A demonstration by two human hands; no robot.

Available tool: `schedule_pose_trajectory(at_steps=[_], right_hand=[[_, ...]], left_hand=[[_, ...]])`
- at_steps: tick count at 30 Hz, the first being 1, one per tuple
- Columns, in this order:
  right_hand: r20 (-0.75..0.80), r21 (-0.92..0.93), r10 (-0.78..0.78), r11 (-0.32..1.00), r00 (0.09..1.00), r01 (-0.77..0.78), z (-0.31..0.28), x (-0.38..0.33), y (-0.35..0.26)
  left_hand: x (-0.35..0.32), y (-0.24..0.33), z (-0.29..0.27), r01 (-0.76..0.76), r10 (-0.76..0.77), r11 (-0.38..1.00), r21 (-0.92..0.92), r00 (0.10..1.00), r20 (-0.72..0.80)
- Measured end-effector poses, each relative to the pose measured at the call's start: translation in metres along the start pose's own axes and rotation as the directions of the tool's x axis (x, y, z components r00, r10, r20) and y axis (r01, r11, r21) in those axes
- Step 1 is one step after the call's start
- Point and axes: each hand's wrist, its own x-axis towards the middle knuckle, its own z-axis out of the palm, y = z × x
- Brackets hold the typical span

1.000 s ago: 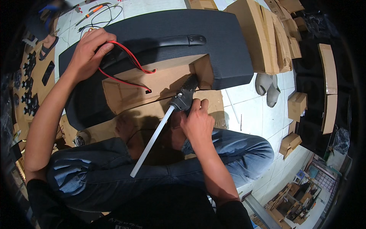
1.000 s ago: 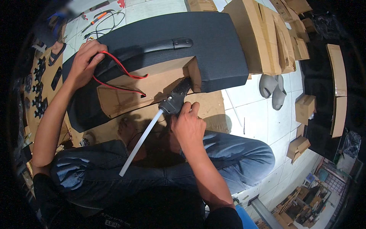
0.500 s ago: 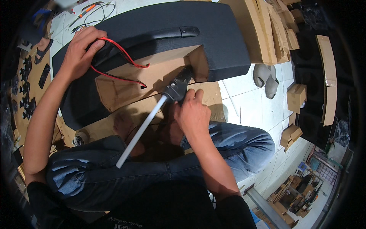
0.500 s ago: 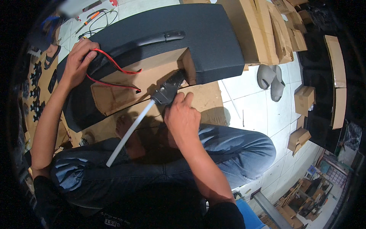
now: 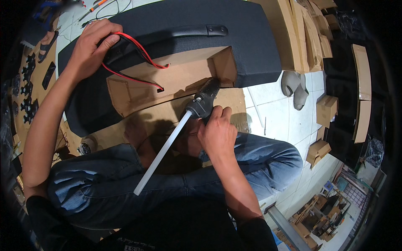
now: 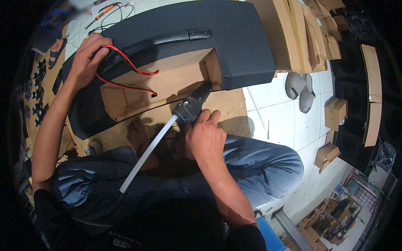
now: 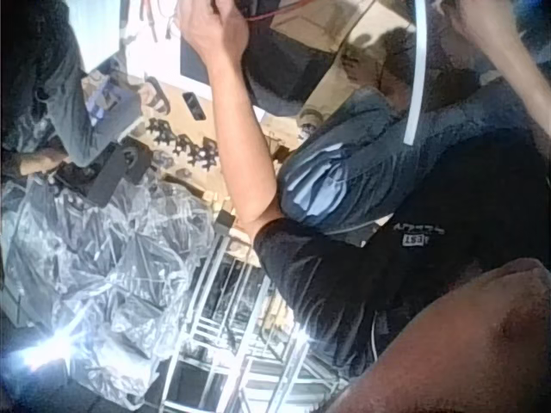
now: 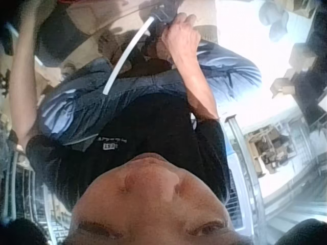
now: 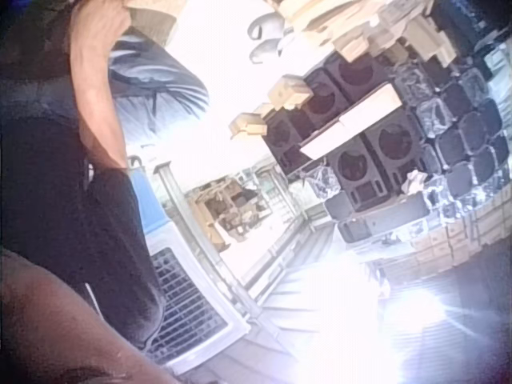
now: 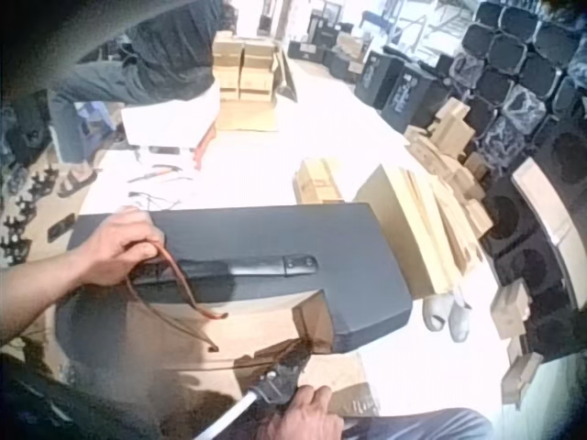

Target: The person uses a hot glue gun to attach a cardboard insert to the inside of a black speaker enclosure. They then connect and secure wires inside the enclosure using electrical tape.

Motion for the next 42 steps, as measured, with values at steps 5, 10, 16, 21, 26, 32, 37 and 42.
schedule_pose_trajectory(at_steps=[5, 10, 16, 21, 26, 32, 37, 42], right_hand=[[-0.002, 0.004, 0.007, 1.0, 1.0, -0.007, -0.004, -0.008, 0.002], [0.044, 0.025, -0.03, 0.999, 0.999, 0.029, -0.018, -0.02, -0.002], [0.031, 0.073, -0.102, 0.992, 0.994, 0.1, -0.013, -0.027, -0.004], [-0.039, -0.034, -0.189, 0.982, 0.981, 0.188, -0.005, -0.026, 0.014], [0.017, -0.072, -0.113, 0.991, 0.993, 0.114, 0.002, -0.013, 0.02], [0.02, -0.07, -0.083, 0.994, 0.996, 0.084, 0.007, -0.007, 0.022], [0.019, -0.06, -0.082, 0.995, 0.996, 0.083, 0.005, -0.005, 0.02], [0.01, -0.029, -0.056, 0.998, 0.998, 0.056, 0.004, -0.003, 0.016]], left_hand=[[-0.001, 0.0, -0.001, -0.016, 0.016, 1.0, 0.008, 1.0, -0.003], [0.0, 0.001, 0.003, -0.039, 0.04, 0.999, 0.023, 0.999, -0.016], [-0.003, -0.004, -0.002, -0.037, 0.037, 0.999, -0.002, 0.999, -0.015], [0.006, 0.007, -0.006, -0.047, 0.048, 0.998, -0.039, 0.999, 0.023], [0.004, 0.01, -0.005, -0.161, 0.154, 0.985, -0.067, 0.983, -0.095], [0.0, 0.008, -0.008, -0.147, 0.142, 0.986, -0.074, 0.987, -0.073], [0.001, 0.01, -0.006, -0.094, 0.091, 0.993, -0.076, 0.995, -0.04], [0.004, 0.016, -0.014, -0.026, 0.027, 0.999, -0.04, 0.999, 0.024]])
